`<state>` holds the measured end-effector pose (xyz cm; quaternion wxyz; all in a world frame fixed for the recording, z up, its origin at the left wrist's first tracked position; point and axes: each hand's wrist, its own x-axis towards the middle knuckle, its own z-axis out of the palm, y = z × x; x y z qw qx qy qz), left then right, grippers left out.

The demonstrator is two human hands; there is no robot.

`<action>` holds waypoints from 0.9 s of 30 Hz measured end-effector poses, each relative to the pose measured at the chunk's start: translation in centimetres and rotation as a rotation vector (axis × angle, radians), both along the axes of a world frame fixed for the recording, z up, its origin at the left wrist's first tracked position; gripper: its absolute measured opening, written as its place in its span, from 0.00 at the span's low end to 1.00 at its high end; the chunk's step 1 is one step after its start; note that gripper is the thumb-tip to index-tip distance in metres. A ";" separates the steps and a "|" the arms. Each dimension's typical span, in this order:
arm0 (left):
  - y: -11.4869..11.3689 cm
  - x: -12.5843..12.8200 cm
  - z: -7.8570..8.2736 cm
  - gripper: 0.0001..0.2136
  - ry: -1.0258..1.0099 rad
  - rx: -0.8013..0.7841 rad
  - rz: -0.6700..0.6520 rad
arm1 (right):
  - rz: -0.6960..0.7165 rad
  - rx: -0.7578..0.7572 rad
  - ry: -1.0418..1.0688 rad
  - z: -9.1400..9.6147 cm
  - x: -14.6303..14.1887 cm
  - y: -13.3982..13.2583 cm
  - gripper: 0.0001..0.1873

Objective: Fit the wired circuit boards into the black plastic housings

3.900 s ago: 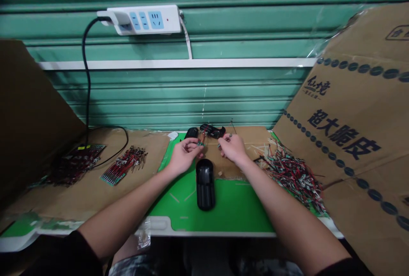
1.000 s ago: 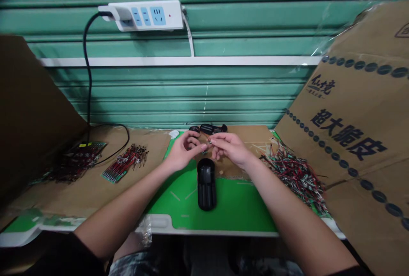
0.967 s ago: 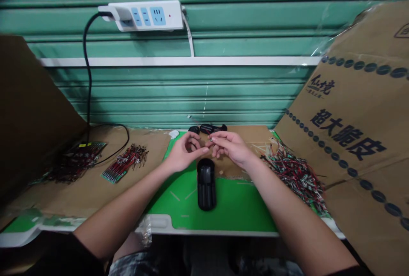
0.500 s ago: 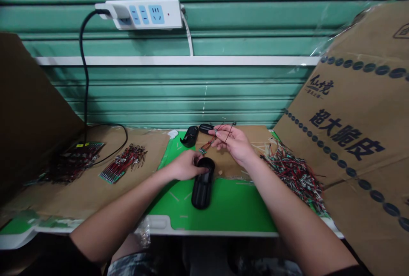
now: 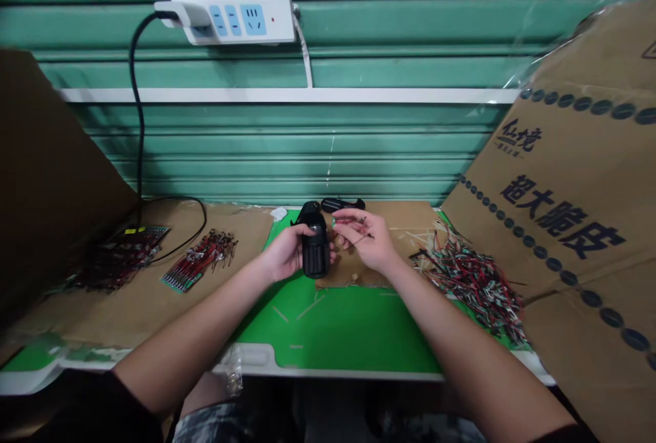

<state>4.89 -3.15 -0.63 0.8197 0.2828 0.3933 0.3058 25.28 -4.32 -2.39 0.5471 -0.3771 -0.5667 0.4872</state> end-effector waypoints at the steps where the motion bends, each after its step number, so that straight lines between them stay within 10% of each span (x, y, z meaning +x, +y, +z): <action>1: -0.1 0.1 0.1 0.11 -0.002 0.026 0.003 | 0.015 0.021 -0.040 -0.2 -0.2 -0.2 0.27; 8: -0.6 0.9 -0.2 0.09 0.051 0.308 0.199 | -0.033 0.240 -0.248 -0.6 -0.3 -0.4 0.18; 27: 0.0 0.4 -1.9 0.15 0.141 0.596 0.175 | -0.028 0.239 -0.280 -0.2 -0.2 -0.5 0.16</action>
